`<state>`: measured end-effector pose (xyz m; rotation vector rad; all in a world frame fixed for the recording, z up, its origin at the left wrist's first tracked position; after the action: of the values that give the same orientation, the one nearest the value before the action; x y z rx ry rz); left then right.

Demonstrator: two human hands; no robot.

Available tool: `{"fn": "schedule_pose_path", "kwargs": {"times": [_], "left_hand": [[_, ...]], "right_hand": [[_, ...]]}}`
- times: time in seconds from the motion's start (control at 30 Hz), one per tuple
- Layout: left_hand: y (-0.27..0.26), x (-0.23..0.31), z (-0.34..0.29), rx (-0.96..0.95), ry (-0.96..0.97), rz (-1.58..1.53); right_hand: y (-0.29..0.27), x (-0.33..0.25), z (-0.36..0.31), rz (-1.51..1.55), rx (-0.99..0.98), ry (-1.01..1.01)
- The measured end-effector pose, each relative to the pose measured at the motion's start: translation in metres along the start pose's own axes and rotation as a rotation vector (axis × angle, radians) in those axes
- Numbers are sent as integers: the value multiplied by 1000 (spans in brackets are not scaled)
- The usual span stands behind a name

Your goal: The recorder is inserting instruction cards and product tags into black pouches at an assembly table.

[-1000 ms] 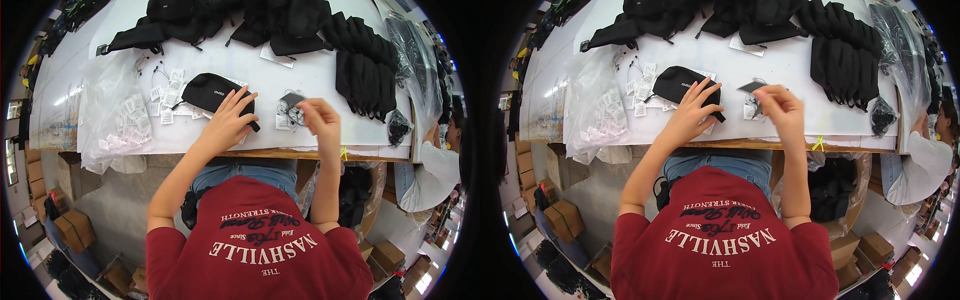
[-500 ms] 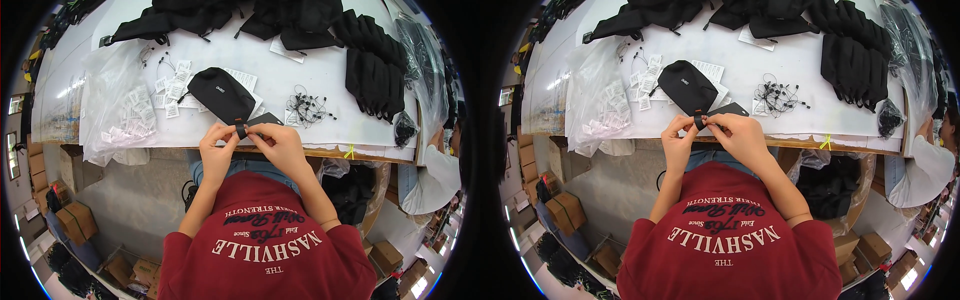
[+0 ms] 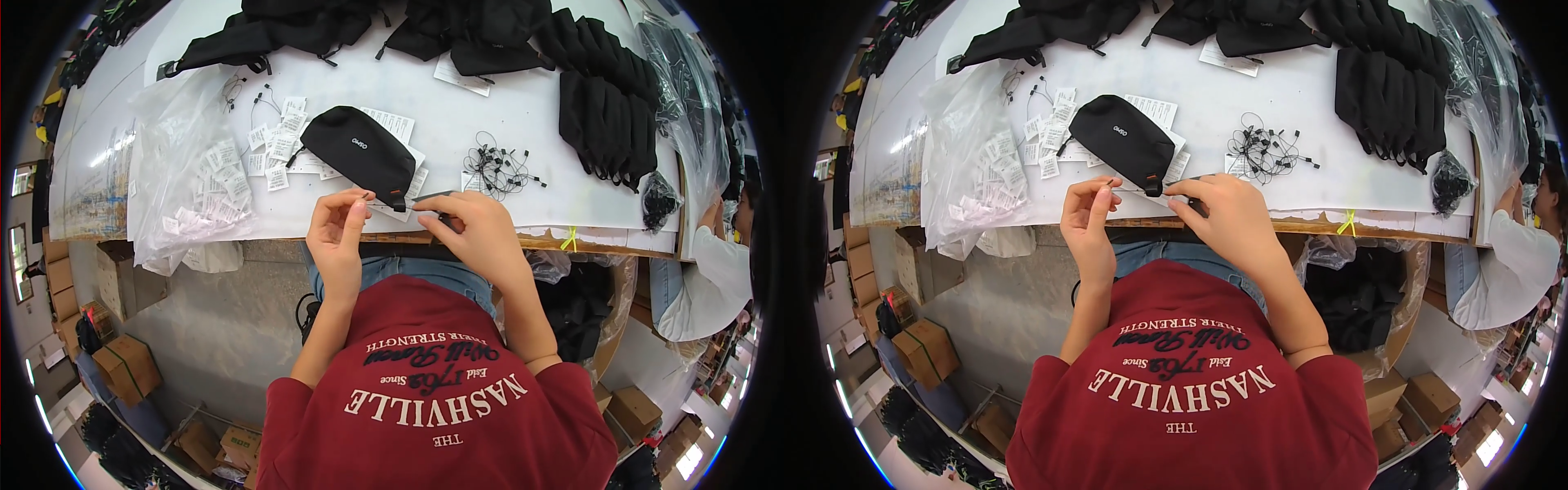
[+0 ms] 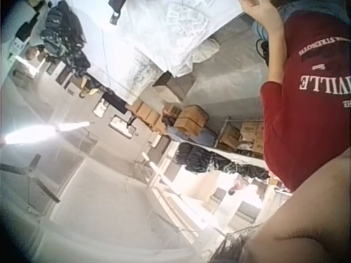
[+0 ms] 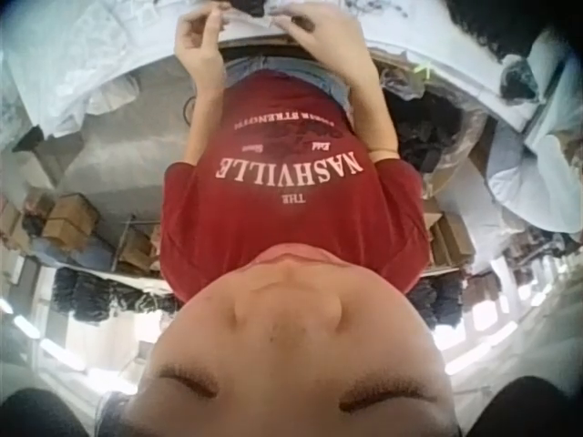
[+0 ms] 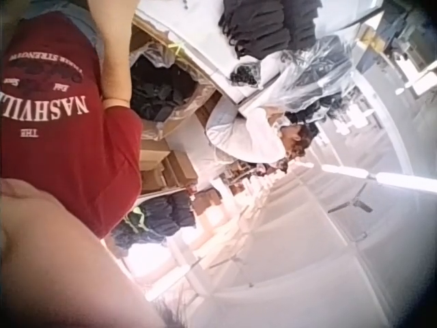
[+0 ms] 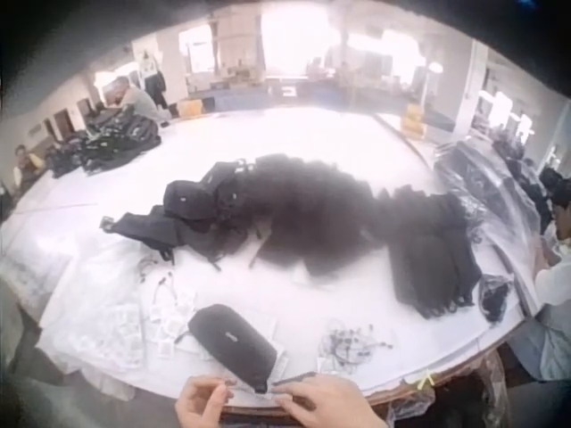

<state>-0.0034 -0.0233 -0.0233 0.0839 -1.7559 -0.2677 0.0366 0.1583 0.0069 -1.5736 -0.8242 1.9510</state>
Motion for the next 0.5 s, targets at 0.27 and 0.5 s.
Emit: {"fn": "schedule_pose_path", "kwargs": {"times": [0.27, 0.5], "left_hand": [[8, 11, -10, -182, -78, 78], [14, 13, -13, -287, -36, 245]], "right_hand": [[-2, 9, -6, 775, -25, 197], [8, 6, -7, 1381, 74, 146]]}}
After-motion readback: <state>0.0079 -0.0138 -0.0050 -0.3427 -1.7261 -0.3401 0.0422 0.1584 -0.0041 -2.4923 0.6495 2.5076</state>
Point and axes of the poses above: each hand's wrist, its own z-axis towards the middle knuckle, its own y-axis out of the palm, x = y × z, the point moved 1 cm from there along z, towards the middle knuckle, and after that the axes turned 10 degrees about -y, right-handed, at the moved point
